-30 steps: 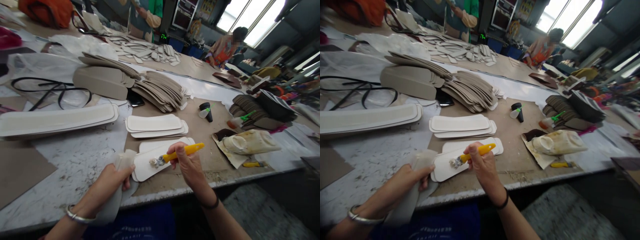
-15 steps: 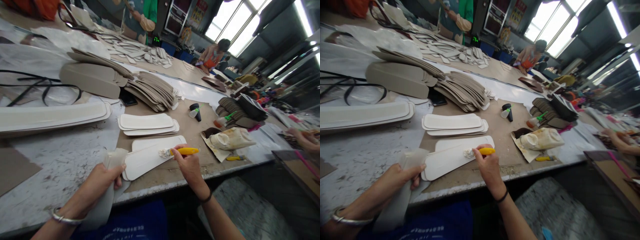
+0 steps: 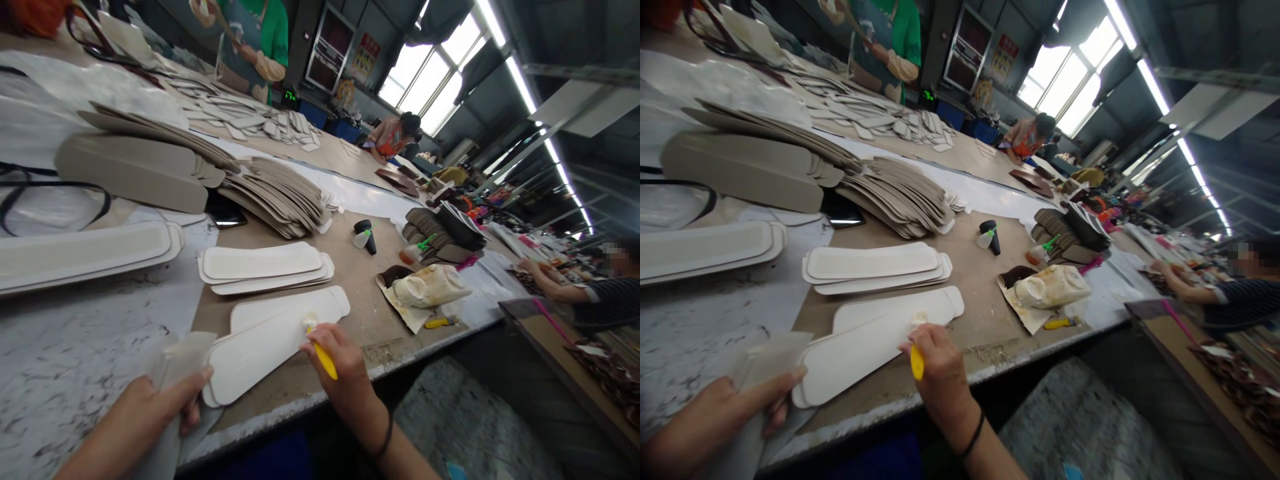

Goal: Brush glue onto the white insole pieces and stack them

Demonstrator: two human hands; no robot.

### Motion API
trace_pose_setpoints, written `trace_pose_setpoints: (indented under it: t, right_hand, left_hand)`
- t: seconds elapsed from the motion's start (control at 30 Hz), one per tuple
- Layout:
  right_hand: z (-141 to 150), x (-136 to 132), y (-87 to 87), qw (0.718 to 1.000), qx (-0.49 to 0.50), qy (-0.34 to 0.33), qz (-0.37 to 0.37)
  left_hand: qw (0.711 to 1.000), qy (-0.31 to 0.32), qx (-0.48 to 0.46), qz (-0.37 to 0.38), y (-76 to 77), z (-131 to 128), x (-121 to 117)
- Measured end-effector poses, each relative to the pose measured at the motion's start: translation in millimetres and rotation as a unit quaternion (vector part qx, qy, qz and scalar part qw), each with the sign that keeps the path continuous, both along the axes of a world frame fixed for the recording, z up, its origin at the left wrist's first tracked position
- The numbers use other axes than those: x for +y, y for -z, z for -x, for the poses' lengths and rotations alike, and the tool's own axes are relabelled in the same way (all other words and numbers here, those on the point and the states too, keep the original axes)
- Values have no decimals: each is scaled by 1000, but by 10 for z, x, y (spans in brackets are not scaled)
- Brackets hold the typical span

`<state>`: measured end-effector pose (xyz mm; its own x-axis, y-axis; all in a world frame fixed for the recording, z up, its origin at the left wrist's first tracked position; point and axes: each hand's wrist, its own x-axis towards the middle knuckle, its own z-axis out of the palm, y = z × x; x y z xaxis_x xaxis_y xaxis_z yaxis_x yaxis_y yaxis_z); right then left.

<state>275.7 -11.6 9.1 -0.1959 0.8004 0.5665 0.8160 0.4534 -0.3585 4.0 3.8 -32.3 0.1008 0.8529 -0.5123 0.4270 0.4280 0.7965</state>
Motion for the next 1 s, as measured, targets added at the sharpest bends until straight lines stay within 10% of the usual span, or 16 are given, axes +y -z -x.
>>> trace_pose_setpoints:
  t: [0.3, 0.5, 0.67, 1.0]
  right_hand:
    - [-55, 37, -83, 999, -28, 36, -2]
    - [622, -218, -137, 972, 201, -67, 105]
    - [724, -131, -162, 913, 345, -2, 218]
    - [739, -74, -174, 953, 267, -17, 141]
  left_hand:
    - [999, 11, -21, 43, 1, 14, 7]
    - [997, 14, -61, 38, -11, 34, 3]
    - [996, -28, -85, 15, -235, -52, -32]
    - [994, -42, -92, 37, -310, -72, -25]
